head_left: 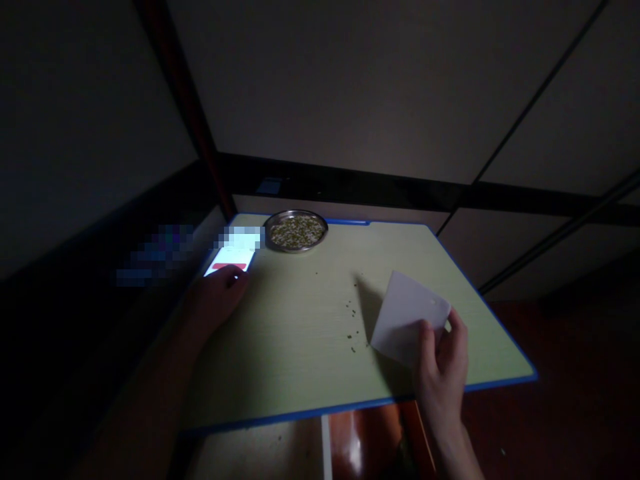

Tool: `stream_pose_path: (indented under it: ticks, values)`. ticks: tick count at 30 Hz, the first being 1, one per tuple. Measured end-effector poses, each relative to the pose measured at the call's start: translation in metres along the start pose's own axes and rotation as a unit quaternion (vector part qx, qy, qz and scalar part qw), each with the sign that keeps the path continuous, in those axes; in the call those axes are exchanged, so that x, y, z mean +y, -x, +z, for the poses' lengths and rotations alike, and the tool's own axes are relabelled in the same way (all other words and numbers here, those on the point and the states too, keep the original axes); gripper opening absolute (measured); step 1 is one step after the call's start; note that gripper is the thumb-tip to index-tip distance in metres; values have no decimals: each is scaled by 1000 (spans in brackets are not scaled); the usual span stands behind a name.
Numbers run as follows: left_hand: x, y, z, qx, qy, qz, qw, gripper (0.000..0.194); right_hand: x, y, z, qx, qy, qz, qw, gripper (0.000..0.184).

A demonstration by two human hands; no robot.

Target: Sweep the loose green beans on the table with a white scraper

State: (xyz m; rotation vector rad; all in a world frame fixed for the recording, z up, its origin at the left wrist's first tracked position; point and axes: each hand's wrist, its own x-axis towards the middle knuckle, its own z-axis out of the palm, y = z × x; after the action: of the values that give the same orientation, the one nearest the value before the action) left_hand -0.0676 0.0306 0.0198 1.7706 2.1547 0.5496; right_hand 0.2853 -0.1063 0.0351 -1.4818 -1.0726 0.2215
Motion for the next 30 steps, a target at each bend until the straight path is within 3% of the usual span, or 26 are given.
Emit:
stream_pose_path:
  ticks: [13, 21, 27, 30]
  values:
    - [1, 2, 1, 2, -9, 12, 1000, 44, -7, -1, 0, -2, -7, -8, 1000, 47]
    - [7, 6, -3, 1, -17, 6, 1000, 45, -7, 9, 10, -57, -19, 19, 998, 48]
    - [5, 8, -2, 5, -15, 9, 1000, 46, -3, -16, 7, -11, -24, -5, 1000, 54]
    - [5, 8, -2, 16, -14, 17, 1000, 45, 1, -21, 9, -37, -14, -15, 999, 53]
